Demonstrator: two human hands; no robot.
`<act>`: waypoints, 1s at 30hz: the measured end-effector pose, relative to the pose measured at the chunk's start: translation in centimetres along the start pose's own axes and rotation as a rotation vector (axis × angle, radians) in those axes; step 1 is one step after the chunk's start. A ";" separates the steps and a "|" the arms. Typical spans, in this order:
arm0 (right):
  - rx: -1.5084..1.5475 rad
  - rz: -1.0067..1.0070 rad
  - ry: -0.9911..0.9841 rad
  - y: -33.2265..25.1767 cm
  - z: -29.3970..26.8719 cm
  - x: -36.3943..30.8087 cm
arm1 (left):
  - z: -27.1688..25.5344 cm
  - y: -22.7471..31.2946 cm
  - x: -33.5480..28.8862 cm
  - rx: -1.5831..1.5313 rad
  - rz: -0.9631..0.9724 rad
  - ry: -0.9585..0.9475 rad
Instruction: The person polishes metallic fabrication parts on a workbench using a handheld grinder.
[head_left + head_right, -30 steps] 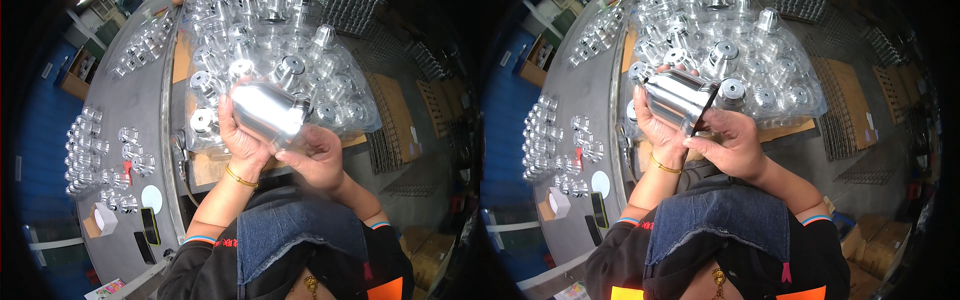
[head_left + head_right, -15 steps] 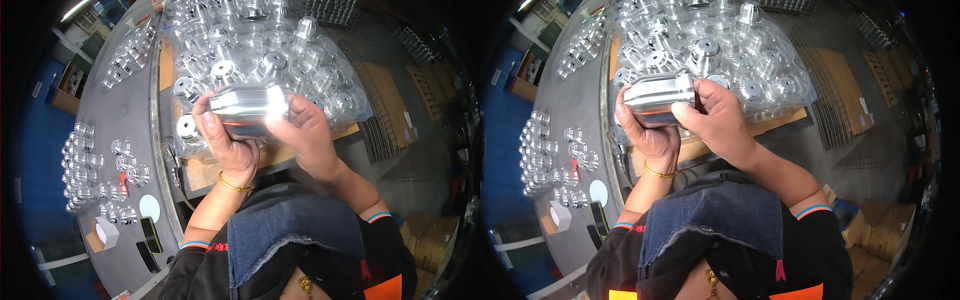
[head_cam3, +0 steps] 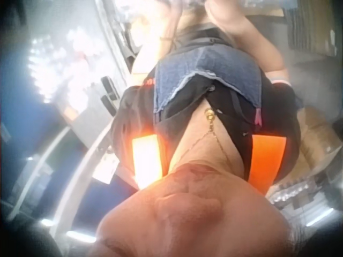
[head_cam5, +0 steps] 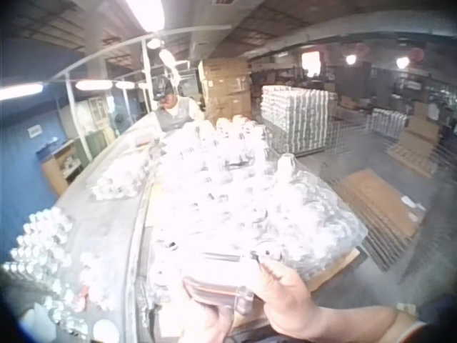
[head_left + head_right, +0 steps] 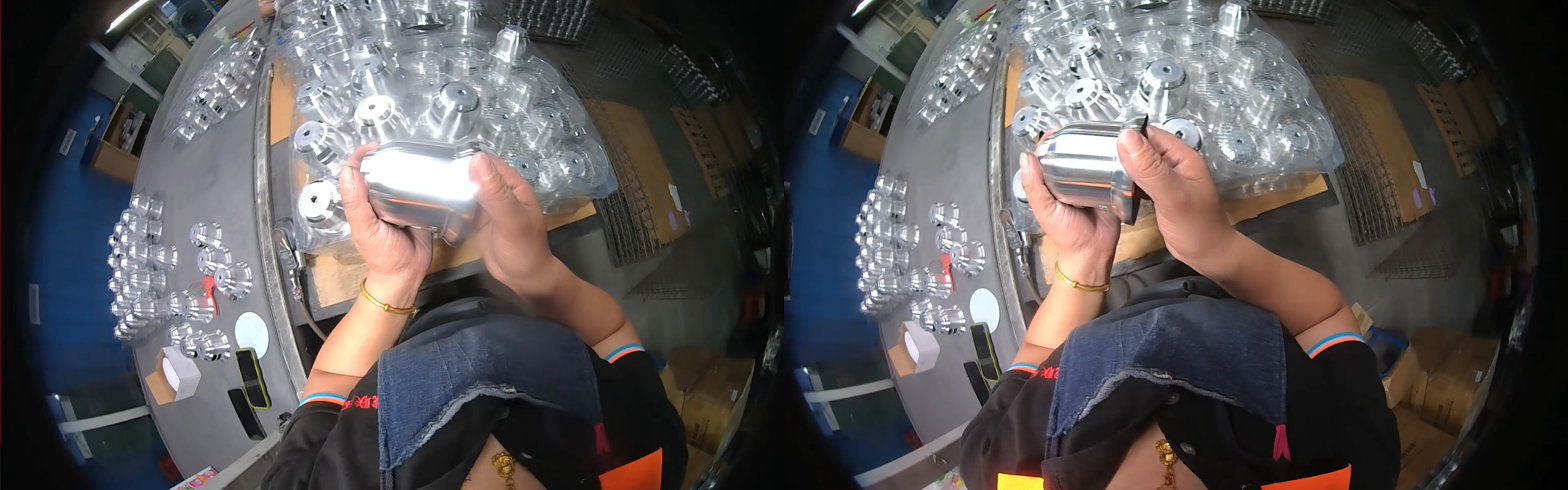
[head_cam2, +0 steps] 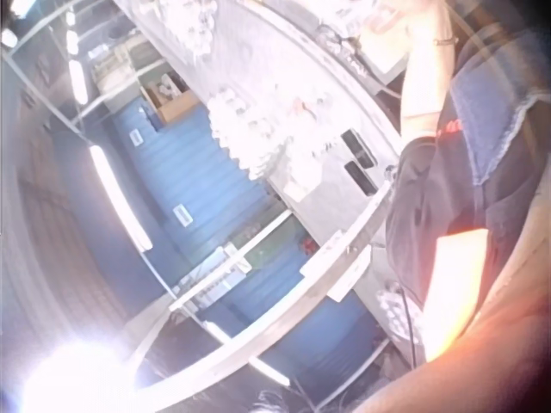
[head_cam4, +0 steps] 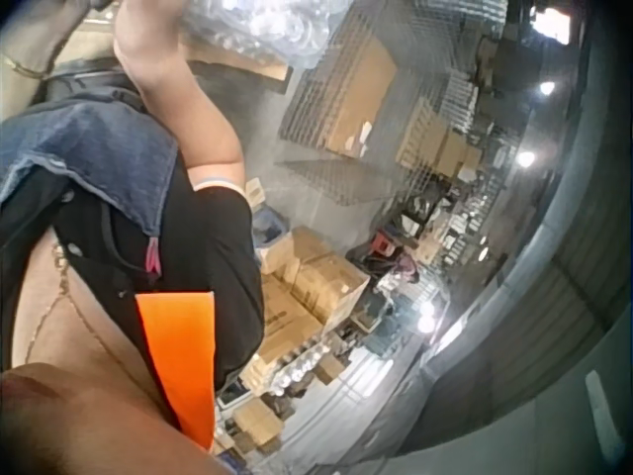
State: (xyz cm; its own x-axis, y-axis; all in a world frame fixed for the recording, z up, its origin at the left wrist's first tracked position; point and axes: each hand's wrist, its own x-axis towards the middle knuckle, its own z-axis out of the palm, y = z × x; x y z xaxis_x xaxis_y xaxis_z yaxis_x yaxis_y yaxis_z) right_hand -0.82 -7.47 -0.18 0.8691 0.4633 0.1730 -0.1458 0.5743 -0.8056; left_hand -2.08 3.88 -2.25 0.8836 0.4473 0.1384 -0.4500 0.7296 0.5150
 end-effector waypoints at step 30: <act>-0.673 -0.370 -0.260 3.5 -0.5 -1.2 | -2.0 2.5 0.3 -0.113 0.085 -0.055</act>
State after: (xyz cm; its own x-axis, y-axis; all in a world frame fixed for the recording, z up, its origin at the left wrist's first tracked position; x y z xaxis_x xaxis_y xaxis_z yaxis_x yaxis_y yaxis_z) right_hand -2.13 -6.37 -3.52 0.6558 0.5121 0.5547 0.5176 0.2300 -0.8242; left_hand -3.19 6.85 -2.61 0.8462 0.4828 0.2255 -0.5322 0.7454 0.4013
